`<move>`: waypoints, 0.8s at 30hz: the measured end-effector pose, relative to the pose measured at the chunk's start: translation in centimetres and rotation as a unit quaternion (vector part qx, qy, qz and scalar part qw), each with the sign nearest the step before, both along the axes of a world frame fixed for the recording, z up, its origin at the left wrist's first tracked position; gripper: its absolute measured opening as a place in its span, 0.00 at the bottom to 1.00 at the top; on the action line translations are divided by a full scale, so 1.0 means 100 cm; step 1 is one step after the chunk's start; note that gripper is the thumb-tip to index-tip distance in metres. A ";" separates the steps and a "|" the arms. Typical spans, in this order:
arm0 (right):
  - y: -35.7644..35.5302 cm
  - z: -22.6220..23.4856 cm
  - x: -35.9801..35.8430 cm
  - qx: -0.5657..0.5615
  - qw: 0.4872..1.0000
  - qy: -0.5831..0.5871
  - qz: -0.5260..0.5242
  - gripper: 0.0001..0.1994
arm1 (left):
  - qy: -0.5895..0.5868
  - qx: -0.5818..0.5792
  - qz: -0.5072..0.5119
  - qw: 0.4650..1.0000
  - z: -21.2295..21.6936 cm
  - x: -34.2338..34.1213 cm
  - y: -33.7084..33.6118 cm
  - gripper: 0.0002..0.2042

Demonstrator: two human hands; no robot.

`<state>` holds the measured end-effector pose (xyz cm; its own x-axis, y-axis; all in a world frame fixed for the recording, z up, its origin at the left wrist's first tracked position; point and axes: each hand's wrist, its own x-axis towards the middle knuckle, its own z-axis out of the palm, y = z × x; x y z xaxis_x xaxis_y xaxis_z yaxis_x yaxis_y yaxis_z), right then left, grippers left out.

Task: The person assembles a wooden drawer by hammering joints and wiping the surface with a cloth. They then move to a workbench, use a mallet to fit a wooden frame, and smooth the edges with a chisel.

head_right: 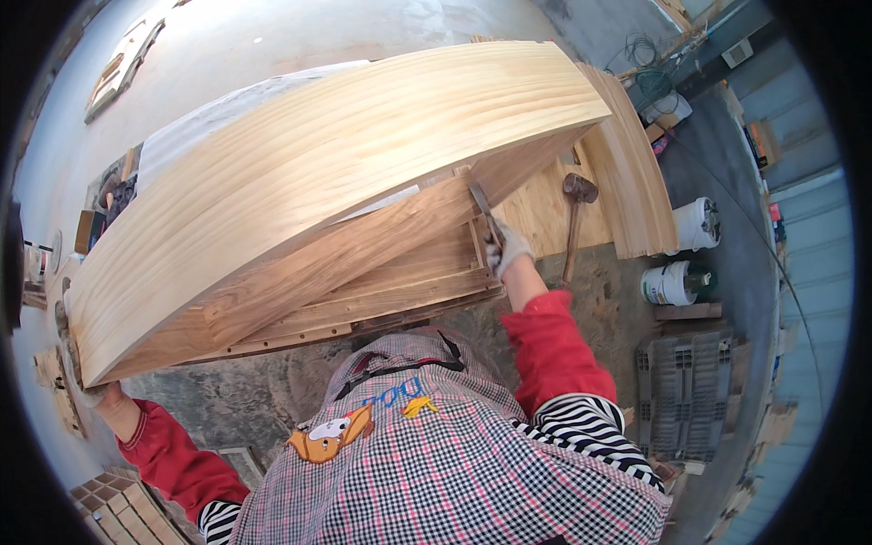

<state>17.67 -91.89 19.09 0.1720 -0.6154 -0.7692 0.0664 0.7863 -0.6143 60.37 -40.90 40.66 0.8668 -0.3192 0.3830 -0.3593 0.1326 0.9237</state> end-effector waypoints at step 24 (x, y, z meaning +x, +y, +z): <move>0.009 0.047 0.033 -0.446 0.526 0.593 0.417 0.22 | -0.061 -0.017 -0.077 0.995 -0.008 0.005 -0.002 0.32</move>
